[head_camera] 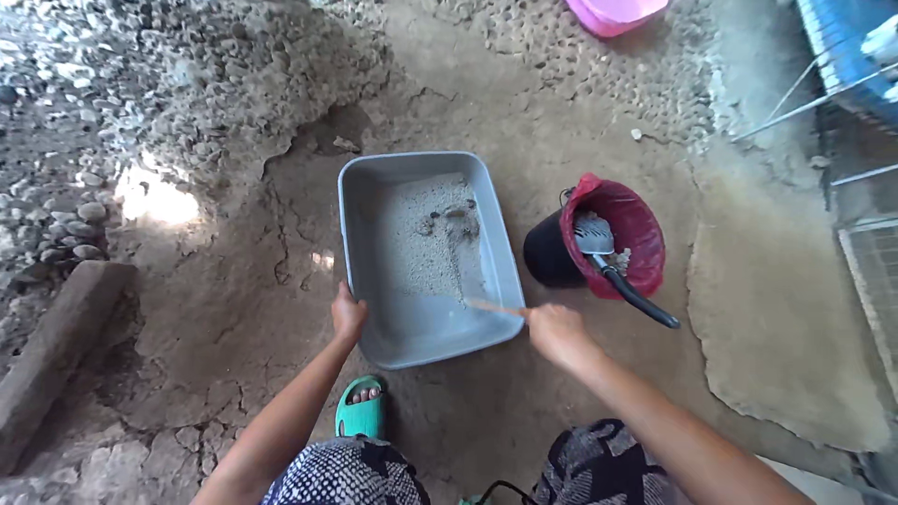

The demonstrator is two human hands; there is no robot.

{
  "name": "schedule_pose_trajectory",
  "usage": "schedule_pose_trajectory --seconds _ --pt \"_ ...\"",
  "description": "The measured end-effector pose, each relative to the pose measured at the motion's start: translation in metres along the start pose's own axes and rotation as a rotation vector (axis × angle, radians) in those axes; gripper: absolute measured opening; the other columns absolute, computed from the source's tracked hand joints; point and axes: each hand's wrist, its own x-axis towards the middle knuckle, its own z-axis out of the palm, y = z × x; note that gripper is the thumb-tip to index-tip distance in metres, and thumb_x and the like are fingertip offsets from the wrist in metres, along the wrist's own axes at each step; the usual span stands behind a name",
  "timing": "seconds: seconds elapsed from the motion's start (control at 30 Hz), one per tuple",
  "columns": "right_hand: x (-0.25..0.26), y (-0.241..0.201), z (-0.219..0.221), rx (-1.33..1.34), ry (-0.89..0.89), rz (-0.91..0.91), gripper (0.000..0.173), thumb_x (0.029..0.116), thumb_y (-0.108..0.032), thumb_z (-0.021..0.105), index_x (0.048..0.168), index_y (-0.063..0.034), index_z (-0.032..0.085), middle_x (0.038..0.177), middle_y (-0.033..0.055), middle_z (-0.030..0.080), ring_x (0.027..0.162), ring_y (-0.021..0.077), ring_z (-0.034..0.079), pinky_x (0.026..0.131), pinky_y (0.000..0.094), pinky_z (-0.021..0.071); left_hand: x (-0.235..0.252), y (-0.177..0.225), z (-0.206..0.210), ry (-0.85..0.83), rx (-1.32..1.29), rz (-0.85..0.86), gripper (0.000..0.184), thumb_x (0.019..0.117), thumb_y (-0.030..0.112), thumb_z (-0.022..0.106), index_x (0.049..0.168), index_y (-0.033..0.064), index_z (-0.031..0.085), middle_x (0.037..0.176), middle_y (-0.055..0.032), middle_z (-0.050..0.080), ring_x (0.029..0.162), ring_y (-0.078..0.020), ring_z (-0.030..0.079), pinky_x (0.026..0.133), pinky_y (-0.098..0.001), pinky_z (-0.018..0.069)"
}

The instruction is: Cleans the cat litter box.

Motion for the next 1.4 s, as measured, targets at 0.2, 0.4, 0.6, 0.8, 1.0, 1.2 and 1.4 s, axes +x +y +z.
schedule_pose_trajectory --seconds 0.2,0.4,0.6,0.8,1.0,1.2,1.4 --pt "0.025 0.000 0.092 -0.015 0.028 0.020 0.049 0.1073 -0.004 0.042 0.156 -0.0001 0.037 0.135 0.0306 0.057 0.121 0.0453 0.061 0.097 0.0523 0.0529 -0.001 0.001 0.004 0.029 -0.059 0.005 0.065 0.0905 -0.003 0.060 0.153 0.0044 0.042 0.130 -0.0267 0.064 0.121 -0.0420 0.063 0.101 -0.0601 0.0488" --pt "0.009 -0.009 0.059 0.009 0.003 0.037 0.042 0.1067 -0.007 0.043 0.148 -0.0045 0.052 0.129 0.0269 0.063 0.116 0.0430 0.065 0.093 0.0531 0.0544 -0.002 0.000 0.002 0.029 -0.068 0.017 0.067 0.0906 -0.004 0.060 0.154 0.0032 0.039 0.132 -0.0263 0.063 0.122 -0.0405 0.063 0.104 -0.0590 0.0479" --pt "0.034 -0.004 0.068 0.053 0.081 0.031 0.044 0.1051 -0.004 0.045 0.149 -0.0015 0.049 0.130 0.0302 0.060 0.113 0.0455 0.065 0.091 0.0542 0.0555 0.020 -0.003 -0.001 0.010 -0.100 -0.040 0.053 0.0933 0.011 0.066 0.144 0.0030 0.051 0.130 -0.0267 0.063 0.121 -0.0426 0.061 0.102 -0.0626 0.0468" --pt "0.006 0.041 0.015 0.429 0.386 0.066 0.039 0.1097 -0.017 0.045 0.147 -0.0177 0.059 0.113 0.0241 0.072 0.107 0.0438 0.069 0.094 0.0612 0.0528 0.102 0.022 -0.020 -0.213 -0.523 -0.008 0.061 0.0996 0.010 0.059 0.155 0.0074 0.035 0.139 -0.0230 0.055 0.116 -0.0299 0.061 0.095 -0.0496 0.0523" --pt "-0.044 0.189 0.001 0.567 0.832 0.349 0.037 0.1100 -0.021 0.050 0.143 -0.0076 0.062 0.111 0.0346 0.069 0.101 0.0580 0.065 0.086 0.0768 0.0454 0.070 0.024 -0.024 -0.159 -0.524 0.188 0.070 0.0907 -0.008 0.055 0.156 0.0010 0.033 0.147 -0.0252 0.049 0.124 -0.0280 0.058 0.101 -0.0447 0.0499" --pt "0.049 0.246 0.015 0.400 0.625 0.351 0.041 0.1064 -0.028 0.058 0.137 -0.0013 0.064 0.139 0.0362 0.055 0.129 0.0579 0.050 0.102 0.0756 0.0385 0.009 -0.023 0.001 -0.132 -0.646 0.098 0.076 0.0898 -0.009 0.057 0.158 -0.0001 0.025 0.146 -0.0270 0.049 0.122 -0.0283 0.059 0.099 -0.0437 0.0515" --pt "0.070 0.196 0.010 0.180 0.199 0.242 0.064 0.0963 -0.007 0.067 0.155 -0.0044 0.042 0.130 0.0336 0.062 0.122 0.0526 0.060 0.102 0.0665 0.0466 0.033 -0.031 -0.009 -0.117 -0.639 -0.054 0.060 0.1030 0.015 0.056 0.157 0.0086 0.030 0.132 -0.0249 0.057 0.103 -0.0290 0.064 0.082 -0.0457 0.0543"
